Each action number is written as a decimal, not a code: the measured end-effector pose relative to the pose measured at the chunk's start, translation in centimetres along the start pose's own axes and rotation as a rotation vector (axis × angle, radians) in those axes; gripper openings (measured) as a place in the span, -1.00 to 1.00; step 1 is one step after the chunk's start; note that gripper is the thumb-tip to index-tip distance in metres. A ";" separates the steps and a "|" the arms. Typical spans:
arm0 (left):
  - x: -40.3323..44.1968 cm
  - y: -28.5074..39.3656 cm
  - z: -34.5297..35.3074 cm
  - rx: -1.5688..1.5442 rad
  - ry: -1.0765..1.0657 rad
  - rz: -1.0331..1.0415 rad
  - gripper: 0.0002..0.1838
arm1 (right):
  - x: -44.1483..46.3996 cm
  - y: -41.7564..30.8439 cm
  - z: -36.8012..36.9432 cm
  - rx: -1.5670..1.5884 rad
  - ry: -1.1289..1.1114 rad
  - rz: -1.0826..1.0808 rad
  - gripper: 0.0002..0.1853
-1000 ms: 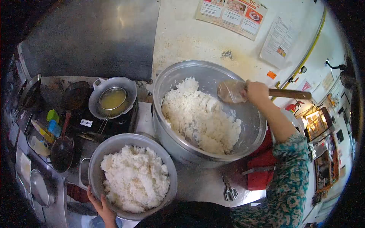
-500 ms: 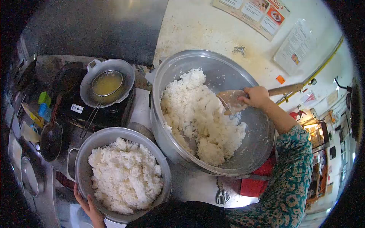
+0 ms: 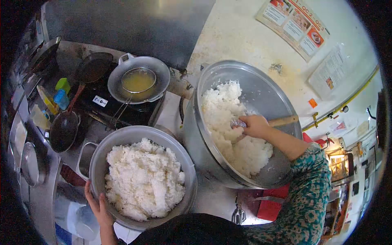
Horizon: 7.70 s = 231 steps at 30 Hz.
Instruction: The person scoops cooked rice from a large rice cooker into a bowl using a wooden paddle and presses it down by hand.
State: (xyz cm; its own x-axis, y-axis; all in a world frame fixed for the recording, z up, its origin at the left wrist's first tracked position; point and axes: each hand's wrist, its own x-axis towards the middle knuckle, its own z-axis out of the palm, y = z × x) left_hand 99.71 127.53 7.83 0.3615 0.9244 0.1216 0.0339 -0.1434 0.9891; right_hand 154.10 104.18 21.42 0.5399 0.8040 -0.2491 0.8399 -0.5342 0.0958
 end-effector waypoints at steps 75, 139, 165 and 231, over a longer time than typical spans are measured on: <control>0.4 -0.4 0.1 0.002 0.029 -0.058 -0.42 | 0.6 14.1 -3.5 -0.274 0.072 0.218 -0.32; -0.1 -2.0 -0.7 -0.074 0.046 -0.031 -0.49 | -8.9 3.2 -3.3 0.289 -0.071 -0.018 -0.61; -0.2 0.4 -0.6 0.193 0.071 0.091 -0.51 | -11.3 -9.1 -13.0 0.553 0.081 0.136 -0.65; 1.4 0.2 0.6 0.490 0.145 0.212 -0.35 | -9.5 9.9 -4.7 -0.555 -0.063 0.483 -0.62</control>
State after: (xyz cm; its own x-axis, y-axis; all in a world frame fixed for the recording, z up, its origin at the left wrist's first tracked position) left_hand 100.75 128.57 8.19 0.2766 0.8917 0.3583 0.4170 -0.4473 0.7912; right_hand 157.57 92.51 29.24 0.8665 0.4872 -0.1086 0.4229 -0.6007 0.6784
